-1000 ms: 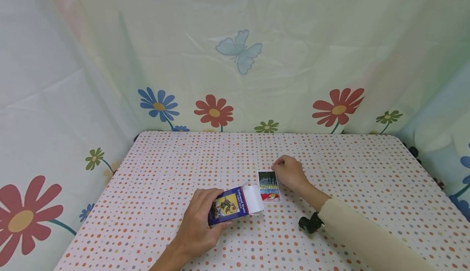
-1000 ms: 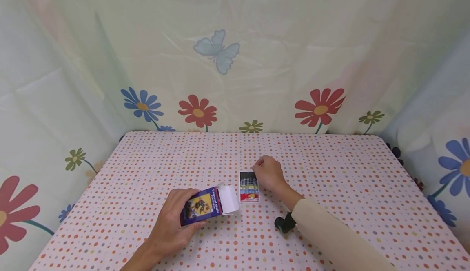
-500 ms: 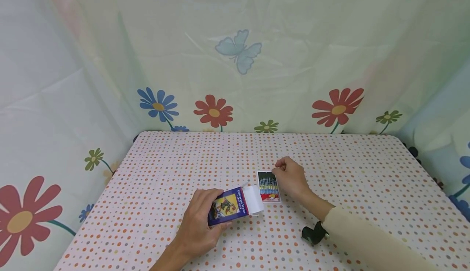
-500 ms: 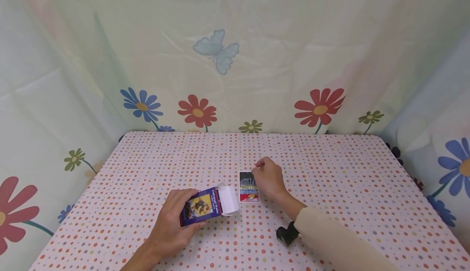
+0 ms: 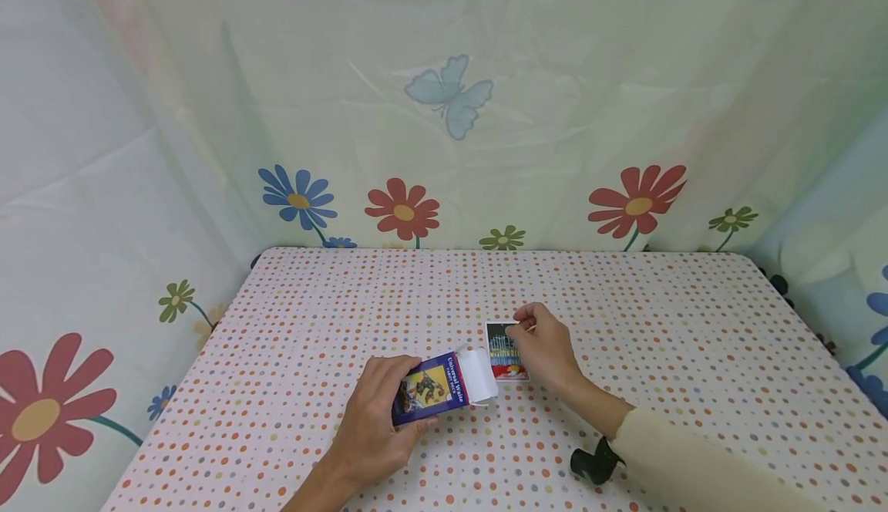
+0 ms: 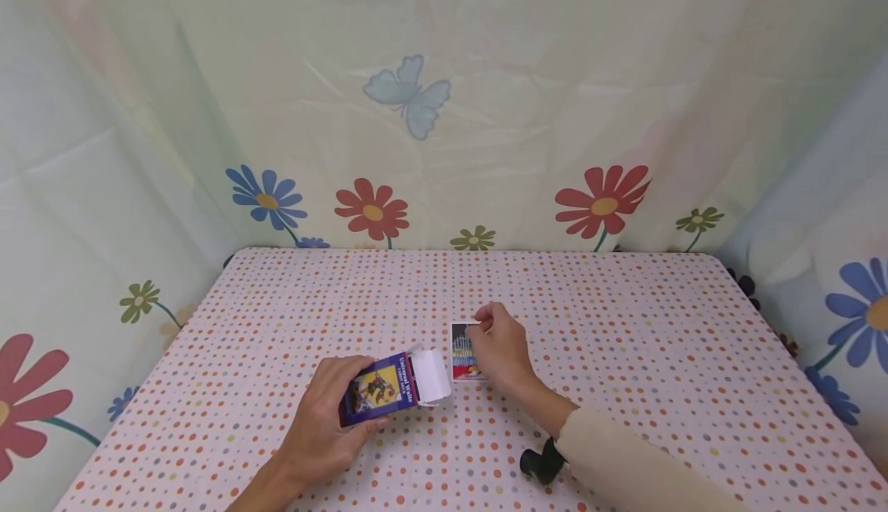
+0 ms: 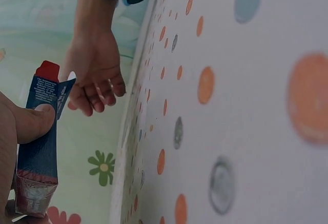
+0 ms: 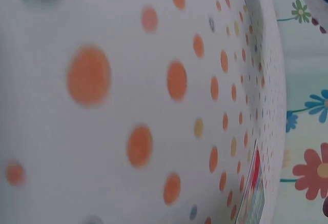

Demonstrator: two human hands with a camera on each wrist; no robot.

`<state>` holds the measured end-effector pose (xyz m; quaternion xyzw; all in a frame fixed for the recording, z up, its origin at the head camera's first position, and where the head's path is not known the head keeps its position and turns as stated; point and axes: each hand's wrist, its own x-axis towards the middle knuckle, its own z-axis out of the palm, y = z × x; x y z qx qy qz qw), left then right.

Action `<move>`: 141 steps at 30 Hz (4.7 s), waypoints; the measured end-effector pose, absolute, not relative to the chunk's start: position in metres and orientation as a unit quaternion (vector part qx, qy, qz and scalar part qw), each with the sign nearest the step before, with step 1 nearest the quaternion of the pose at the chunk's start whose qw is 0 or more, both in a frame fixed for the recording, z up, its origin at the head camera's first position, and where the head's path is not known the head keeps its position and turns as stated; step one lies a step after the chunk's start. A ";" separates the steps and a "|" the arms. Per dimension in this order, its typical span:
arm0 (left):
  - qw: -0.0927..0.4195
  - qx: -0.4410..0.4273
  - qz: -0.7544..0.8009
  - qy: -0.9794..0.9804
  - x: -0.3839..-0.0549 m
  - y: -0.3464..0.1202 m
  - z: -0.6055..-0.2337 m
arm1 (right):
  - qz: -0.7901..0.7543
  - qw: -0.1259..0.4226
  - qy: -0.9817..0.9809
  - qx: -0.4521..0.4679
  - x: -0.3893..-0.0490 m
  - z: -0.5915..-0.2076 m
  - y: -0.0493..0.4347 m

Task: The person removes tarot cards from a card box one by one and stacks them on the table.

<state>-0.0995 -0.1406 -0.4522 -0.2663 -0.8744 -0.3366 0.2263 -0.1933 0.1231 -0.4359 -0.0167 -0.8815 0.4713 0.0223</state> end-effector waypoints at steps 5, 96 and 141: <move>0.231 -0.269 -0.337 -0.872 -0.100 -0.140 -0.452 | 0.485 0.004 -0.875 -0.010 -0.183 -0.436 0.118; 0.239 -0.272 -0.338 -0.869 -0.099 -0.139 -0.449 | 0.554 0.095 -0.799 0.212 -0.122 -0.443 0.086; 0.217 -0.271 -0.352 -0.869 -0.094 -0.136 -0.456 | 0.627 -0.014 -0.771 0.111 -0.112 -0.438 0.095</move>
